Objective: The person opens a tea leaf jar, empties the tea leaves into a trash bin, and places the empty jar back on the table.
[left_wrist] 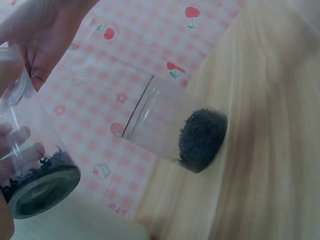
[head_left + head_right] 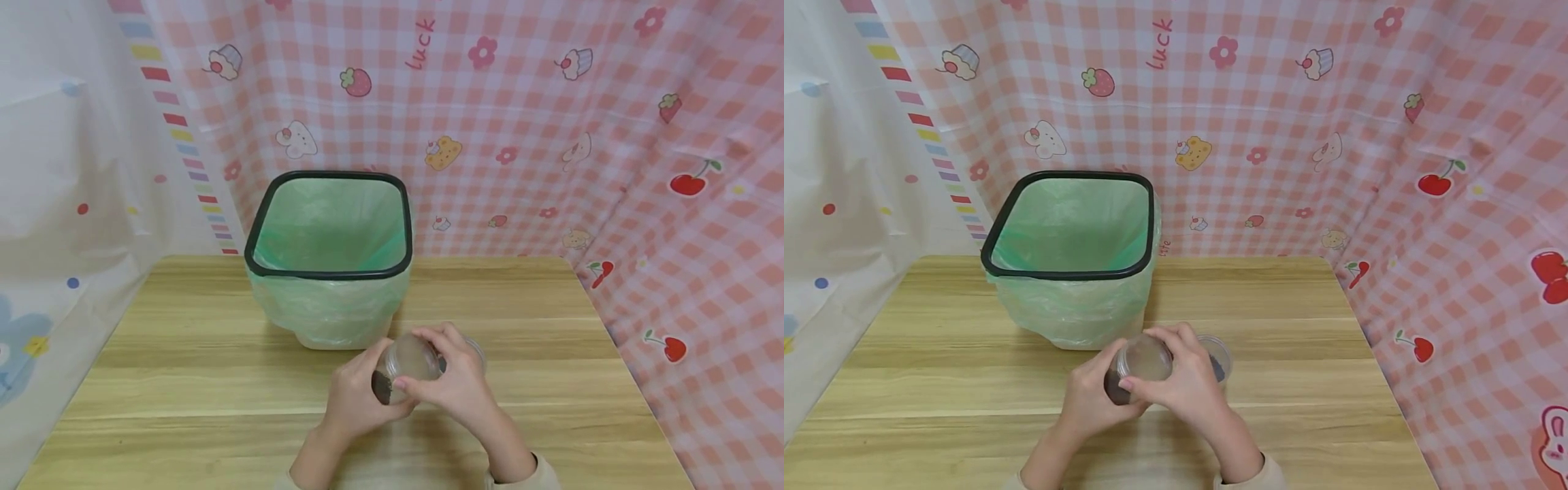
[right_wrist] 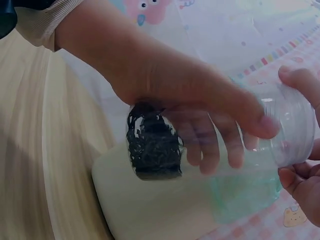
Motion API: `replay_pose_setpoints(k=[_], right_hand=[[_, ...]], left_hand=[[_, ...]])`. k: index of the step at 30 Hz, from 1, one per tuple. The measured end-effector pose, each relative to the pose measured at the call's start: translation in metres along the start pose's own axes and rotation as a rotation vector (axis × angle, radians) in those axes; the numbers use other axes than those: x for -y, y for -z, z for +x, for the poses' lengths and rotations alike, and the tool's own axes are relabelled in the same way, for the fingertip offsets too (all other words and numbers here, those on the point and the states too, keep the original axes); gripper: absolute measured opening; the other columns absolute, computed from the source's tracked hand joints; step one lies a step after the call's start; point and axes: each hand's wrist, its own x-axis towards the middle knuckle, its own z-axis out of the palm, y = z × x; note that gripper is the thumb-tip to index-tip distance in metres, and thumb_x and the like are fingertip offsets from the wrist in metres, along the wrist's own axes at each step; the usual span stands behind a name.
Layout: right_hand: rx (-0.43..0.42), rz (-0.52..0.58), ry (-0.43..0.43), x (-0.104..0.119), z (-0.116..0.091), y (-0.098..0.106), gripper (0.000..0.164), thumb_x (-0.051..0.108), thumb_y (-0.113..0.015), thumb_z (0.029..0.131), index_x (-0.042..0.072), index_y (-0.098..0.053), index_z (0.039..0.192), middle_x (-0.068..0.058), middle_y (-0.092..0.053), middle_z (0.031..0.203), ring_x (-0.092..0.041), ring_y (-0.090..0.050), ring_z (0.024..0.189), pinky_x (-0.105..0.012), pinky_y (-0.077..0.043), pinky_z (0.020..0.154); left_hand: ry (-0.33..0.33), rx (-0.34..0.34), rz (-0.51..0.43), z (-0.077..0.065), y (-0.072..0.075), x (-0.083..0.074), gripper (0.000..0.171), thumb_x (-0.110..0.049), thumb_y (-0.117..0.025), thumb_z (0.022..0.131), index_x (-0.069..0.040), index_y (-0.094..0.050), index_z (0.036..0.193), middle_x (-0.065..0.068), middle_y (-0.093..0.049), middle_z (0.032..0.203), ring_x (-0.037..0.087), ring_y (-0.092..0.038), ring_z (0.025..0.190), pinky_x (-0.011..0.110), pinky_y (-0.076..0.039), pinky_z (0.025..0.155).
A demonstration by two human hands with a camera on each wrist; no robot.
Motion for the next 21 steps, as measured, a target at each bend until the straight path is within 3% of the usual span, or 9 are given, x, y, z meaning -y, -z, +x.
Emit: replay_pose_setpoints(k=[5,10,14,21], right_hand=[[0.028,0.038,0.08,-0.003,0.001,0.001,0.058,0.033,-0.085,0.063,0.016,-0.063,0.113,0.008,-0.055,0.107,-0.012,-0.054,0.093,-0.029,-0.048,0.073],[0.101,0.142,0.214,-0.007,0.004,0.005,0.057,0.045,-0.079,0.07,0.013,-0.063,0.115,0.003,-0.055,0.104,-0.014,-0.052,0.088,-0.028,-0.046,0.07],[0.182,0.224,0.291,-0.009,0.007,0.008,0.057,0.045,-0.076,0.074,0.012,-0.061,0.118,-0.002,-0.055,0.105,-0.017,-0.053,0.092,-0.03,-0.048,0.075],[0.324,0.391,0.364,-0.008,0.009,0.011,0.057,0.042,-0.07,0.08,0.008,-0.056,0.124,-0.008,-0.05,0.108,-0.02,-0.051,0.099,-0.034,-0.046,0.085]], left_hand=[[0.057,0.045,-0.123,-0.003,0.003,-0.001,0.066,-0.046,-0.076,0.068,-0.006,-0.057,0.117,0.003,-0.066,0.098,0.013,-0.063,0.079,0.024,-0.052,0.068],[0.172,0.23,-0.412,-0.001,0.012,-0.003,0.064,-0.031,-0.08,0.069,-0.009,-0.055,0.124,0.004,-0.066,0.105,0.014,-0.064,0.09,0.029,-0.052,0.076],[0.267,0.369,-0.609,0.003,0.019,-0.004,0.057,-0.026,-0.078,0.069,-0.01,-0.057,0.12,0.001,-0.067,0.102,0.012,-0.062,0.09,0.029,-0.051,0.078],[0.244,0.508,-0.89,0.005,0.024,0.0,0.051,-0.034,-0.072,0.076,0.0,-0.058,0.112,0.009,-0.067,0.097,0.012,-0.062,0.087,0.032,-0.051,0.078]])
